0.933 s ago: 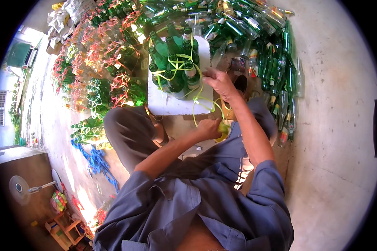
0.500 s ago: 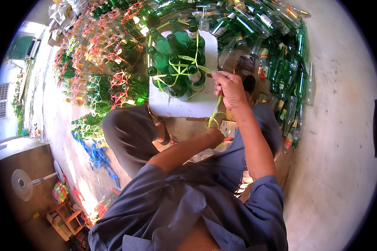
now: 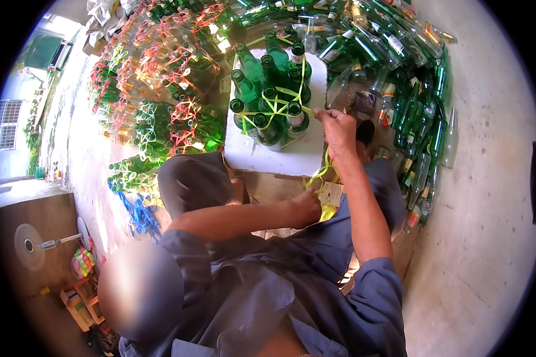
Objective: The person bundles green glass bottles together by hand using a yellow plastic ribbon, wrapping the ribbon around the bottle necks and tying a knot.
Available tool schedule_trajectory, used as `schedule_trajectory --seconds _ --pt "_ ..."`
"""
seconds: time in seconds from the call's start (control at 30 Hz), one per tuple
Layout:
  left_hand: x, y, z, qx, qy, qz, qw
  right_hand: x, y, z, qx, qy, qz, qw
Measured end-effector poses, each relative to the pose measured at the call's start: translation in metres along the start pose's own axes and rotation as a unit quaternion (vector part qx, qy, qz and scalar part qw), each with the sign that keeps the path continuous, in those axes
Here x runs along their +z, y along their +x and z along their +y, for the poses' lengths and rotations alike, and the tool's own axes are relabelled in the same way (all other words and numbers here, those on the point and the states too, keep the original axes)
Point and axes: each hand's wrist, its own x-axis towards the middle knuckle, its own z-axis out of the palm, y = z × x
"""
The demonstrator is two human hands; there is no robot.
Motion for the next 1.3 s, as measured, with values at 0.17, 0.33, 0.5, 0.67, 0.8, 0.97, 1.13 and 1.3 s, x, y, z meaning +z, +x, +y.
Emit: schedule_trajectory --seconds 0.17,0.33,0.5,0.67,0.8,0.97,1.13,1.3 --pt "-0.092 -0.073 -0.043 -0.011 -0.121 0.270 0.955 -0.014 0.016 -0.003 -0.104 -0.092 -0.043 0.989" --pt "-0.152 -0.117 -0.117 -0.109 0.023 0.466 0.878 -0.022 0.014 -0.028 -0.115 -0.168 -0.080 0.976" --pt "-0.157 -0.120 -0.161 -0.080 0.012 0.430 0.899 -0.023 0.026 -0.030 -0.143 -0.262 -0.076 0.951" --pt "-0.149 -0.117 -0.173 -0.070 -0.010 0.402 0.913 -0.024 0.030 -0.045 -0.219 -0.361 -0.055 0.905" --pt "-0.148 -0.114 -0.175 -0.066 0.002 0.400 0.914 -0.026 0.034 -0.036 -0.219 -0.365 -0.058 0.903" --pt "-0.146 -0.112 -0.174 -0.091 -0.002 0.400 0.912 -0.021 0.038 -0.043 -0.282 -0.422 -0.029 0.861" --pt "-0.149 -0.108 -0.174 -0.110 -0.012 0.381 0.918 -0.018 0.034 -0.050 -0.320 -0.442 -0.006 0.838" --pt "-0.150 -0.108 -0.173 -0.133 -0.018 0.372 0.918 -0.021 0.044 -0.043 -0.360 -0.462 -0.001 0.810"
